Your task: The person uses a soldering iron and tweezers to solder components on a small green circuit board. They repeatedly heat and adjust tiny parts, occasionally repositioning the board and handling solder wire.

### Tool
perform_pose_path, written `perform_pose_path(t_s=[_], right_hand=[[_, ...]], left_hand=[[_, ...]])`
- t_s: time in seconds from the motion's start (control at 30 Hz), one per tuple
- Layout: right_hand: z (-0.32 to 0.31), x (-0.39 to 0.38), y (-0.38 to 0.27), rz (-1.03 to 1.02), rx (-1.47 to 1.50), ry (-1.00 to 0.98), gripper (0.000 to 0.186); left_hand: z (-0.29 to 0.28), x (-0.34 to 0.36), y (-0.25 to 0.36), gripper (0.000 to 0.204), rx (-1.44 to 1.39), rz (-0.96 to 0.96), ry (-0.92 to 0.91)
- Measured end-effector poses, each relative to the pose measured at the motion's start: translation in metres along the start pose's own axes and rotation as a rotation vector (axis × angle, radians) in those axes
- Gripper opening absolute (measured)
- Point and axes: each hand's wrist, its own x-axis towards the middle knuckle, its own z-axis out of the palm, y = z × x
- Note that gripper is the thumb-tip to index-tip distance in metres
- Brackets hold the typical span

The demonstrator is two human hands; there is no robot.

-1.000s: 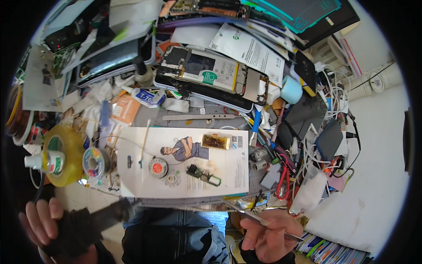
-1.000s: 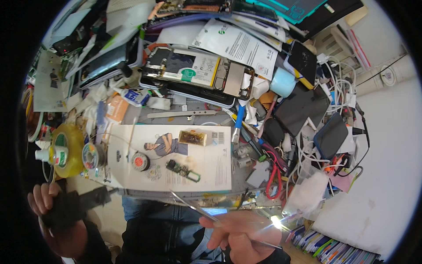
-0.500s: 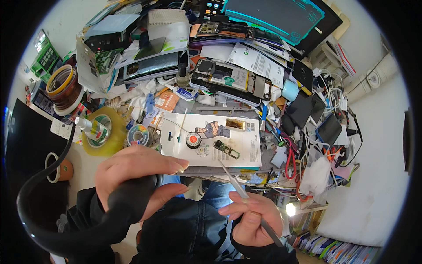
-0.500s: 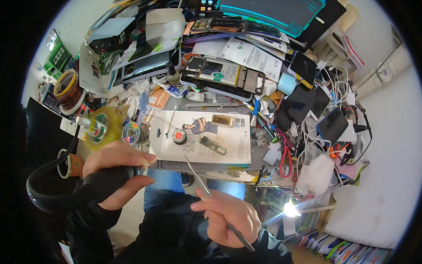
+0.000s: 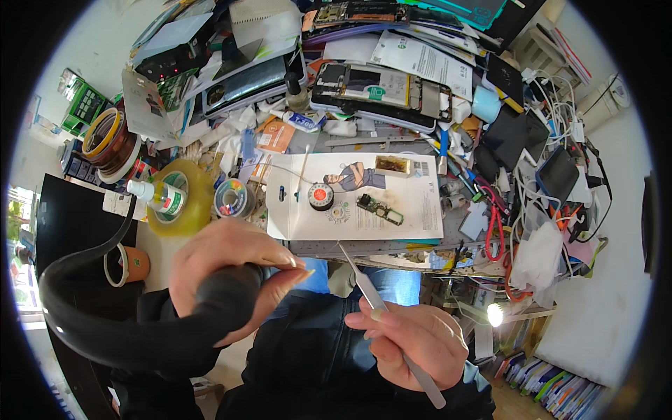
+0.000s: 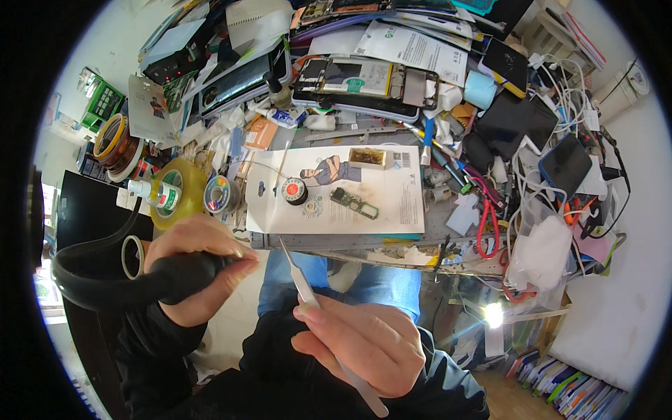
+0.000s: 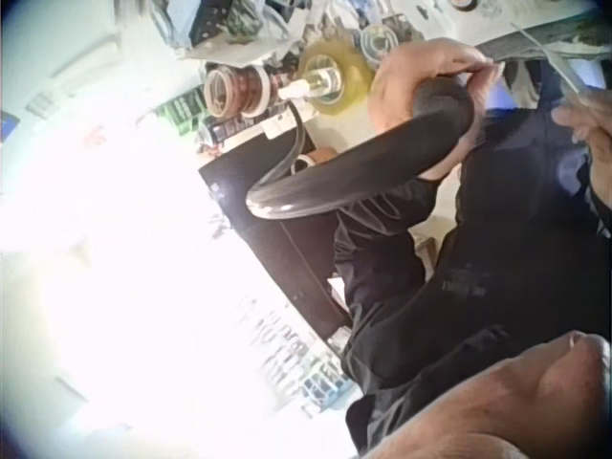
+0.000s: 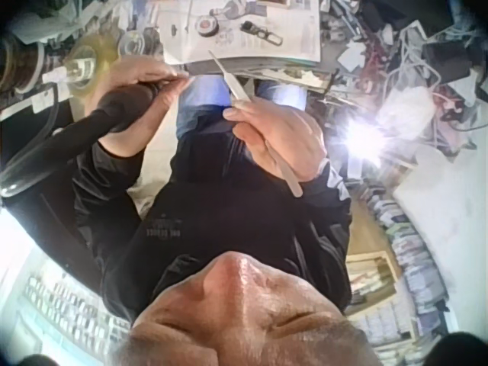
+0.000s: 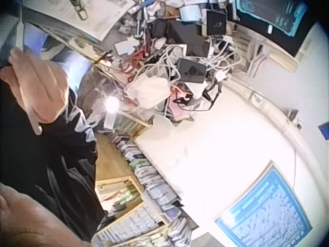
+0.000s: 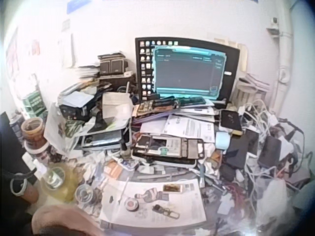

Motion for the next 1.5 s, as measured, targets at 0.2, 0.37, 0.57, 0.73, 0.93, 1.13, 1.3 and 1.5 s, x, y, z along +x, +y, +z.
perform_pose_path(t_s=[0.2, 0.37, 0.57, 0.73, 0.93, 1.13, 1.3, 1.5], right_hand=[[0.008, -0.004, 0.008, -0.001, -0.004, -0.003, 0.032], [0.01, -0.013, 0.011, 0.085, -0.005, -0.02, 0.035], [0.008, -0.019, 0.016, 0.182, 0.056, -0.028, 0.034], [0.01, -0.022, 0.021, 0.21, 0.092, -0.009, 0.034], [0.009, -0.025, 0.023, 0.271, 0.109, -0.004, 0.029], [0.014, -0.03, 0.022, 0.423, 0.19, 0.088, 0.023], [0.01, -0.033, 0.029, 0.317, 0.227, 0.071, 0.026], [-0.006, -0.029, 0.023, 0.32, 0.214, -0.013, 0.034]], left_hand=[[-0.006, -0.004, 0.005, 0.033, -0.011, -0.118, 0.02], [-0.003, -0.01, 0.003, 0.03, -0.008, -0.171, 0.038], [-0.006, -0.009, 0.001, 0.036, 0.068, -0.153, -0.078], [-0.007, -0.007, 0.003, 0.036, 0.078, -0.192, -0.12], [0.001, -0.006, -0.005, 0.029, 0.014, -0.166, -0.019], [0.001, -0.008, -0.004, 0.03, -0.008, -0.237, -0.021], [0.0, -0.008, -0.005, 0.031, -0.01, -0.252, -0.02], [-0.004, -0.008, -0.005, 0.031, -0.012, -0.263, -0.026]])
